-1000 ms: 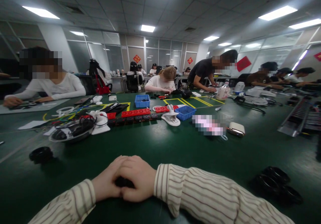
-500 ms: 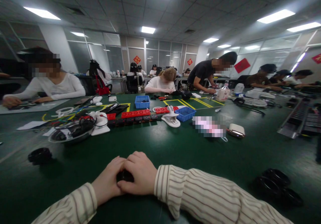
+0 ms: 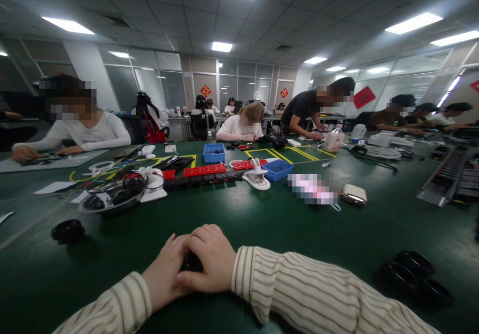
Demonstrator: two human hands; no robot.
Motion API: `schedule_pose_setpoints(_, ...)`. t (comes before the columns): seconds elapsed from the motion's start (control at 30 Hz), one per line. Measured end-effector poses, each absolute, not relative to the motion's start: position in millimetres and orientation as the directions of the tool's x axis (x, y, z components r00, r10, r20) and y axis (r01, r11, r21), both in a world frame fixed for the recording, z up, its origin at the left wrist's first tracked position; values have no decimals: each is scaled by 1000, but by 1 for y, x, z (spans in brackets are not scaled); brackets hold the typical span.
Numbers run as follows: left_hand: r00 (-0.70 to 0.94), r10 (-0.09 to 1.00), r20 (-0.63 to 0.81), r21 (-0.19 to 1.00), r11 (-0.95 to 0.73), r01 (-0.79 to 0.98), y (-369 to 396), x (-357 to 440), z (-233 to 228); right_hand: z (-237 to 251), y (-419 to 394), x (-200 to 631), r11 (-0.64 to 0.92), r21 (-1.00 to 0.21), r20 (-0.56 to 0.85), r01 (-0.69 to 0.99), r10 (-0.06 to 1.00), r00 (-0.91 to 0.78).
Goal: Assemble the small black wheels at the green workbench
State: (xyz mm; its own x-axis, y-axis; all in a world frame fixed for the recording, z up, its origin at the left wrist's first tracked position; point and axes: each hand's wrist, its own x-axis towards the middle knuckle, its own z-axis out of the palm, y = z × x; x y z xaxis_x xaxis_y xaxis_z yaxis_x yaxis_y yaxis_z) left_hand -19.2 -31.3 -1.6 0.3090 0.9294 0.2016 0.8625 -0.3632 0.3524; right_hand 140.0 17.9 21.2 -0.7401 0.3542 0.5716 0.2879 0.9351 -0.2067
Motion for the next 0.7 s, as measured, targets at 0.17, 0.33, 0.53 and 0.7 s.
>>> schedule_pose_setpoints(0.17,200,960,196,296,-253,921,-36,-8,5,19,17,137,890,-210,486,405,454,-747)
schedule_pose_setpoints(0.33,273,948,165,415,-318,852,-28,-17,6,21,17,137,920,-231,476,316,390,-788)
schedule_pose_setpoints(0.53,408,888,213,540,-455,708,-22,-29,-3,24,18,139,974,-221,488,51,156,-859)
schedule_pose_setpoints(0.7,448,877,175,493,-472,731,-23,-29,-4,23,19,140,974,-222,549,35,155,-821)
